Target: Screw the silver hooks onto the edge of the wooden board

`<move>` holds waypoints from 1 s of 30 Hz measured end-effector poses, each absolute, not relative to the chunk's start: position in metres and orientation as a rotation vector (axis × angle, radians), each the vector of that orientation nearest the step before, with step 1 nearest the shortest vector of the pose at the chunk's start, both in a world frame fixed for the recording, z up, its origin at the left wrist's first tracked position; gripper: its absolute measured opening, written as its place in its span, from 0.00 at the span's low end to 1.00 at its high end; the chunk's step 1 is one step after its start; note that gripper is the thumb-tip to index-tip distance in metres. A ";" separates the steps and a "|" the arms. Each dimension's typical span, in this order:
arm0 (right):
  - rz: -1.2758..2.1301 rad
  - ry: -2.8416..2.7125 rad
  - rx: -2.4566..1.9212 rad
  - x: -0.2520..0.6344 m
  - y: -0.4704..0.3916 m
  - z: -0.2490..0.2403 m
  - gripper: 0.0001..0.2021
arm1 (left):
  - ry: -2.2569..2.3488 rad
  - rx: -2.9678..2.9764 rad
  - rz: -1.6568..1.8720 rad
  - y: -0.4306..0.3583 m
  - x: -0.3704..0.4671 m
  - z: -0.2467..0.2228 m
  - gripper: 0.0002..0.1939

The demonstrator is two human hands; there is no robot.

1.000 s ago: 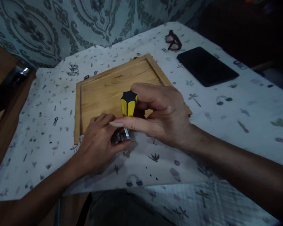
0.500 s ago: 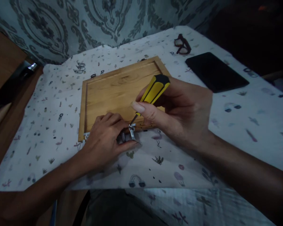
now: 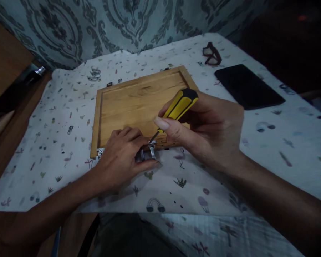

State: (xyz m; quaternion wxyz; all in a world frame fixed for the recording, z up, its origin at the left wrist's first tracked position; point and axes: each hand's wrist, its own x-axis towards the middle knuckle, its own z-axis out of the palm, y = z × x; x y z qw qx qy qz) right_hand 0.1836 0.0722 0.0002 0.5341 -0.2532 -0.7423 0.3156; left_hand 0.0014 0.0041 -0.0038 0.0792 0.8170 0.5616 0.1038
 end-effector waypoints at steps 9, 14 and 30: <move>0.718 -1.929 -0.499 0.190 0.074 0.010 0.12 | 1.669 2.433 0.291 0.005 0.002 -0.003 0.18; 0.716 -1.990 -0.503 0.192 0.077 0.014 0.13 | 1.667 2.434 0.267 0.005 0.002 -0.001 0.18; 1.306 -1.954 -0.439 0.178 0.090 0.028 0.11 | 1.691 2.411 0.193 0.004 0.004 0.000 0.19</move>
